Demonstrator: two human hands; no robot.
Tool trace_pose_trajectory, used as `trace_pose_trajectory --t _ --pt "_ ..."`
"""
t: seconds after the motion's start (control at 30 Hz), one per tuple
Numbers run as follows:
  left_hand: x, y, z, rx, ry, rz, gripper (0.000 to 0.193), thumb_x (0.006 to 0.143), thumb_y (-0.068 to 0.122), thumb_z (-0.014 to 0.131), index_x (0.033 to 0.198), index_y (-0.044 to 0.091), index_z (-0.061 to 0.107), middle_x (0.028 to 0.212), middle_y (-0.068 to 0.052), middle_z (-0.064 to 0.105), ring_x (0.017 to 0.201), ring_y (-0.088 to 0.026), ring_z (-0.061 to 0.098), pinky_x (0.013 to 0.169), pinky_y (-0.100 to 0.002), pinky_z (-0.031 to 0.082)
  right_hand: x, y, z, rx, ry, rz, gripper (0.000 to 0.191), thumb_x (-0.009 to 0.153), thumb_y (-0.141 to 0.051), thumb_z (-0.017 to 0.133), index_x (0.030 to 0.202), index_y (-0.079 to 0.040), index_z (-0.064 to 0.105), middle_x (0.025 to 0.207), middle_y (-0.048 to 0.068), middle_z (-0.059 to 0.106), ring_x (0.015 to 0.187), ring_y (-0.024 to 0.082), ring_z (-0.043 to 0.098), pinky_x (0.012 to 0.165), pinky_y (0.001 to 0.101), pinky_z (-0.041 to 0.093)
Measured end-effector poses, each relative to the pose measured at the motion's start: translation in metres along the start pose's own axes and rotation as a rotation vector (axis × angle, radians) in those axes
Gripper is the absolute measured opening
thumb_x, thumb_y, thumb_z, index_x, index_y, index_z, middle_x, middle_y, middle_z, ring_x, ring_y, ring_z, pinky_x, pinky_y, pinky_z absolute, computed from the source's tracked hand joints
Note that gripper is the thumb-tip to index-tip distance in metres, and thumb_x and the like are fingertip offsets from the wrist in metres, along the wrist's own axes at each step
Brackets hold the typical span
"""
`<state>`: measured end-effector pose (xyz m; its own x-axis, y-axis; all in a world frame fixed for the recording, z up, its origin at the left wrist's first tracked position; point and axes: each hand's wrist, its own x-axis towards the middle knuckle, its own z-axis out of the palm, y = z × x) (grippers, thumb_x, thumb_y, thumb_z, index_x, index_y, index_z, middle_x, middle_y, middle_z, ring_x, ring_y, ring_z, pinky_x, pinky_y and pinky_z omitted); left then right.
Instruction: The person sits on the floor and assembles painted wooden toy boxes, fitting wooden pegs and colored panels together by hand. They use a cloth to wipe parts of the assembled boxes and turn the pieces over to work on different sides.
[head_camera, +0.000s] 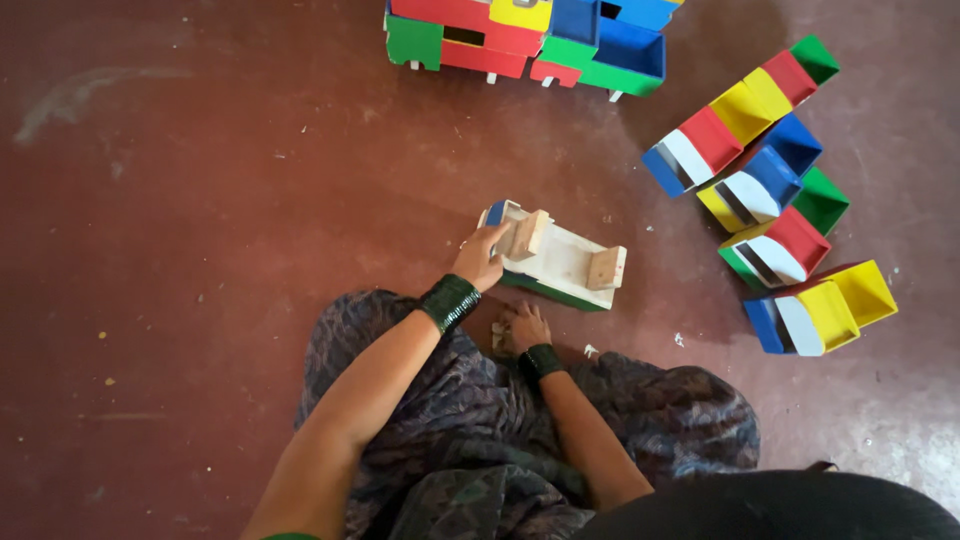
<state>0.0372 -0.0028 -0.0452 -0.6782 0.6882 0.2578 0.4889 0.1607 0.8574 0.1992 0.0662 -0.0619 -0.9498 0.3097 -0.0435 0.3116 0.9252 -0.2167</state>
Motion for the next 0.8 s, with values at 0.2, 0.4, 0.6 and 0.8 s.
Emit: trace_pose_trajectory --t 0.2,0.4,0.6,0.8 --pt "-0.006 -0.003 -0.007 -0.075 0.087 0.01 0.056 0.084 0.008 0.066 0.14 0.009 0.062 0.134 -0.021 0.065 0.127 -0.039 0.061 0.108 -0.044 0.049 0.009 0.013 -0.008 0.599 0.028 0.123 0.032 0.085 -0.021 0.077 0.113 -0.012 0.066 0.099 0.008 0.071 0.089 0.025 0.07 0.078 0.0407 0.057" --pt "-0.002 -0.005 -0.016 -0.641 -0.407 -0.45 0.073 0.091 0.044 0.075 0.145 0.002 0.05 0.141 -0.016 0.063 0.129 -0.022 0.061 0.106 -0.037 0.049 0.005 0.041 -0.042 1.304 0.103 0.225 0.048 0.09 -0.003 0.073 0.135 -0.012 0.061 0.092 0.0 0.062 0.08 0.008 0.059 0.065 0.0258 0.049" --pt "-0.008 0.002 -0.008 -0.433 -0.448 -0.198 0.074 0.08 0.036 0.087 0.135 -0.002 0.056 0.123 -0.013 0.067 0.114 -0.019 0.064 0.097 -0.033 0.051 0.017 0.04 -0.035 1.586 0.247 0.332 0.031 0.094 -0.007 0.073 0.12 -0.009 0.057 0.106 0.001 0.068 0.09 0.009 0.066 0.072 0.0307 0.06" --pt "-0.003 -0.008 -0.011 -0.586 -0.415 -0.212 0.034 0.087 0.012 0.076 0.118 0.001 0.07 0.101 -0.005 0.073 0.091 -0.011 0.067 0.079 -0.028 0.057 0.01 0.051 -0.035 1.751 0.107 0.236 0.035 0.094 -0.002 0.071 0.123 -0.01 0.053 0.108 0.003 0.067 0.093 0.014 0.069 0.076 0.0342 0.063"
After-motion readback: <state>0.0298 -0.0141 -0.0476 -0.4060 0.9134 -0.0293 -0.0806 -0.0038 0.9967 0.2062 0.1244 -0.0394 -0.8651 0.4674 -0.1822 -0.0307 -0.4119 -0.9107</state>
